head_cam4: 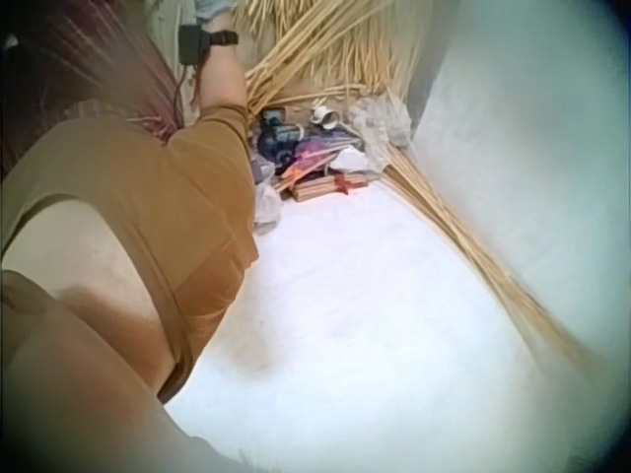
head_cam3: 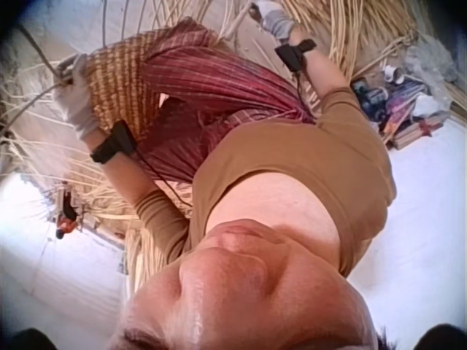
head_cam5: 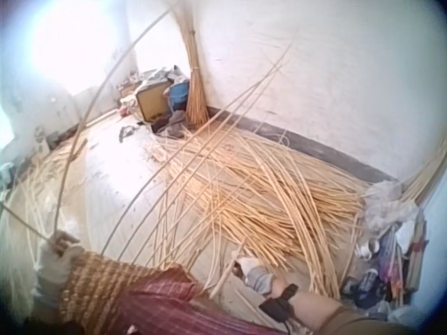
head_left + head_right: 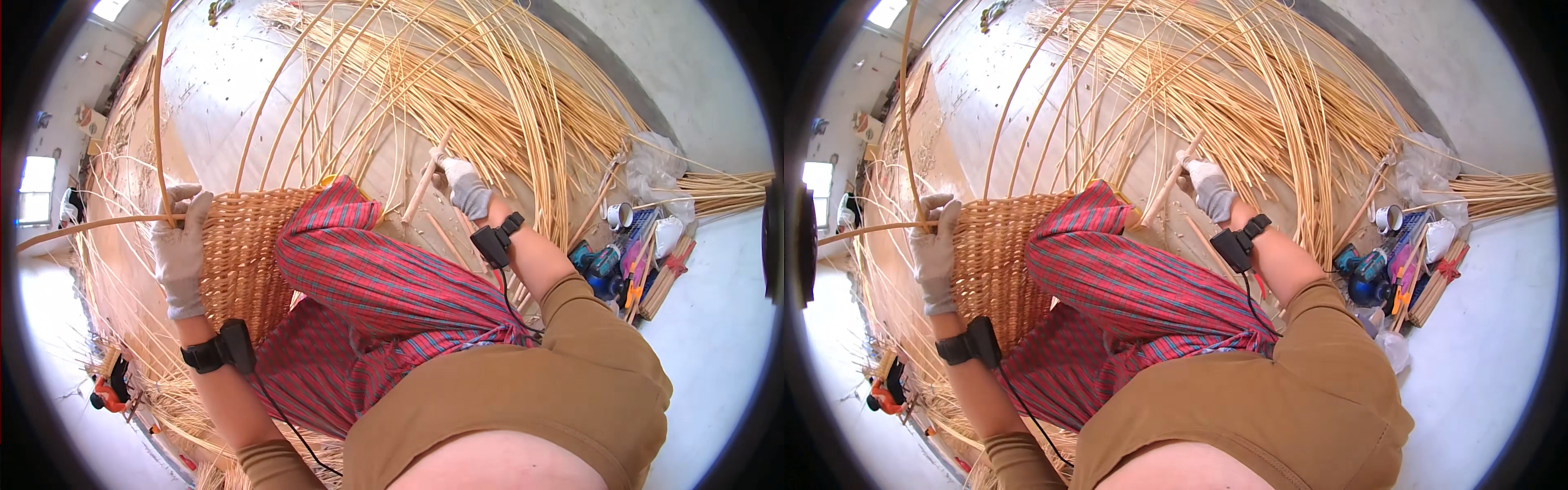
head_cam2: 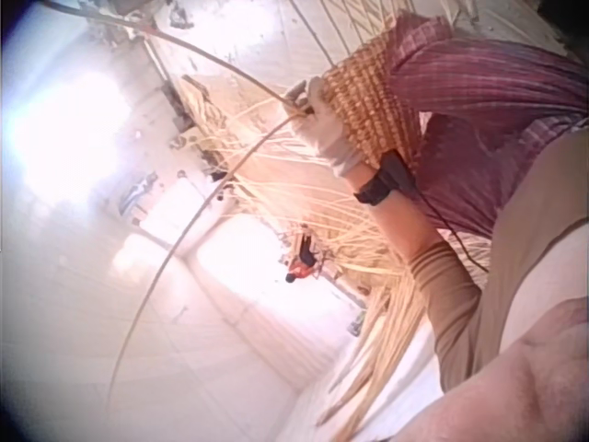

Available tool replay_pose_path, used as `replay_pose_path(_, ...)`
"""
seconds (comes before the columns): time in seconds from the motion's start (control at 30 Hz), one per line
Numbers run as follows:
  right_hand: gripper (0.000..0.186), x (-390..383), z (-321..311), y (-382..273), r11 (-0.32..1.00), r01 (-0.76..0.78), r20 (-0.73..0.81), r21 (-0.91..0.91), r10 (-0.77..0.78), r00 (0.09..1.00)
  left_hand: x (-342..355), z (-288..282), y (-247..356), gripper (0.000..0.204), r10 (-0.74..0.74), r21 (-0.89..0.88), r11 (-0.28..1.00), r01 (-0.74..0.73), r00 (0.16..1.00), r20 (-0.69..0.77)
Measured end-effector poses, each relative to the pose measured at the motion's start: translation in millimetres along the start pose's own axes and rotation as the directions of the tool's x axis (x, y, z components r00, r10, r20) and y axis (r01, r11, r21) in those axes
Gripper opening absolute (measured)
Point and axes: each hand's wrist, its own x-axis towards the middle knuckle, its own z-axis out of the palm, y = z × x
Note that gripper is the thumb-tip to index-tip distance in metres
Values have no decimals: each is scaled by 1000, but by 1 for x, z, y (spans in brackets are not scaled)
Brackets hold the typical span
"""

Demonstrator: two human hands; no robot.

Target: The person is weaving a large basket or mat using long, thin wooden or bamboo strips in a workshop setting.

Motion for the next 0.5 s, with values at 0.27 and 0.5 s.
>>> replay_pose_path(0.27, 23, -13, 14, 2, 984, 58, -96, -171, -75, 993, 0, -1, -1, 25, 27, -6, 1000, -27, 1000, -3)
replay_pose_path(0.5, 23, -27, 30, 8, 971, 150, -59, -184, -163, 985, -3, 3, 1, 20, 9, 28, 1000, -9, 1000, 17)
